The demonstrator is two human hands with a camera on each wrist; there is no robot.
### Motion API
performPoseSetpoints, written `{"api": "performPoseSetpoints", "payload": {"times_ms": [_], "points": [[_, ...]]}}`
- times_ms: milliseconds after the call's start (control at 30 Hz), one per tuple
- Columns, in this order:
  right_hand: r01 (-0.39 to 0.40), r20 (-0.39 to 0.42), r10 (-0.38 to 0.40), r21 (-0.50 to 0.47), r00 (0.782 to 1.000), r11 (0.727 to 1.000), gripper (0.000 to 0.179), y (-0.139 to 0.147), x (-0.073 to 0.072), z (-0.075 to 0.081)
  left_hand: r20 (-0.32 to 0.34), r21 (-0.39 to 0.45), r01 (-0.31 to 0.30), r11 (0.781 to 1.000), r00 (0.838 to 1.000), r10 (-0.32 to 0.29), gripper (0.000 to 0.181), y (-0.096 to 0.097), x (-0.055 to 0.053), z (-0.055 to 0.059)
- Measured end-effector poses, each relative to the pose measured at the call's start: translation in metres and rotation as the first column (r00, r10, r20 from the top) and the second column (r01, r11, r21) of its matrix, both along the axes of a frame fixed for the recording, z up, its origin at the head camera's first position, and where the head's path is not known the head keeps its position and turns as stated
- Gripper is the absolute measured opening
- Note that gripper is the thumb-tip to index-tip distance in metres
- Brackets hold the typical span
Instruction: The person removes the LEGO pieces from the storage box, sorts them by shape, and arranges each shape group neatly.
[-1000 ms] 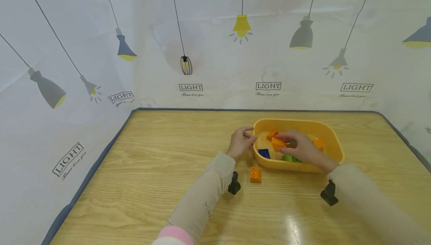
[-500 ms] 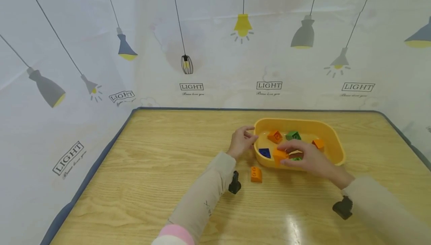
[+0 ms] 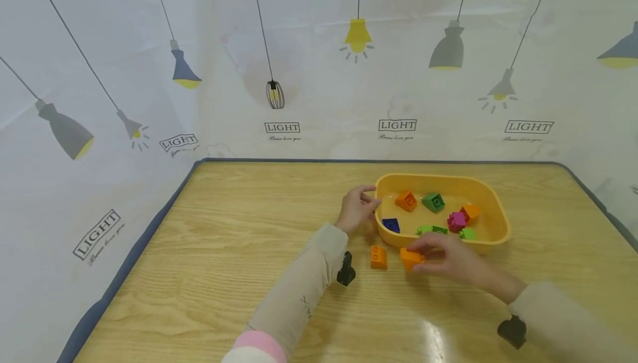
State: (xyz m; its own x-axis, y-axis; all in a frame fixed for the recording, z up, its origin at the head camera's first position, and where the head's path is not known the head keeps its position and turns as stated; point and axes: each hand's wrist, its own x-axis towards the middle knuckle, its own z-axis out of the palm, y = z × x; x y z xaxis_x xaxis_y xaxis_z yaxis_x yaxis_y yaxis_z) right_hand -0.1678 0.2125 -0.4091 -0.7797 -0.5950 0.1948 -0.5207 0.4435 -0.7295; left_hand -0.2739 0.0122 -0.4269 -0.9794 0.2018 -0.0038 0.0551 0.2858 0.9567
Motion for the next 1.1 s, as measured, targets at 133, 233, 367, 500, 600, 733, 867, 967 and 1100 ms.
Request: {"api": "performPoseSetpoints", "payload": {"times_ms": [133, 233, 367, 500, 600, 733, 867, 967, 1100], "points": [[0.009, 0.041, -0.009, 0.013, 0.999, 1.0, 0.03, 0.001, 0.001, -0.011, 0.003, -0.002, 0.002, 1.0, 1.0, -0.002, 0.035, 0.0, 0.0, 0.0], [0.03, 0.066, -0.032, 0.038, 0.997, 0.999, 0.031, 0.001, 0.002, -0.016, 0.007, -0.003, 0.004, 1.0, 1.0, -0.004, 0.036, -0.001, -0.001, 0.001], [0.048, 0.08, -0.055, 0.083, 0.995, 0.995, 0.03, -0.001, 0.003, -0.018, 0.006, -0.004, 0.005, 1.0, 1.0, -0.005, 0.036, -0.001, 0.0, 0.001], [0.051, 0.099, -0.062, 0.11, 0.993, 0.993, 0.032, -0.002, 0.004, -0.019, 0.006, 0.001, 0.005, 1.0, 1.0, -0.005, 0.036, -0.001, -0.001, 0.0], [0.062, 0.09, -0.074, 0.128, 0.993, 0.99, 0.033, -0.004, 0.003, -0.02, 0.003, 0.002, 0.006, 1.0, 1.0, -0.006, 0.036, -0.001, -0.001, 0.0], [0.092, 0.045, -0.1, 0.165, 0.994, 0.982, 0.032, -0.005, 0.001, -0.022, -0.005, 0.004, 0.006, 1.0, 1.0, -0.006, 0.036, -0.001, -0.001, -0.001], [0.12, -0.01, -0.12, 0.187, 0.993, 0.975, 0.03, -0.005, 0.0, -0.027, -0.005, 0.009, 0.014, 1.0, 1.0, -0.014, 0.037, -0.001, 0.002, 0.0], [0.133, -0.035, -0.128, 0.195, 0.991, 0.972, 0.031, -0.006, -0.001, -0.031, -0.003, 0.012, 0.018, 1.0, 1.0, -0.018, 0.037, -0.001, 0.003, 0.001], [0.141, -0.029, -0.138, 0.205, 0.99, 0.969, 0.033, -0.007, -0.001, -0.034, -0.007, 0.009, 0.014, 1.0, 1.0, -0.014, 0.037, -0.002, 0.003, 0.0]]}}
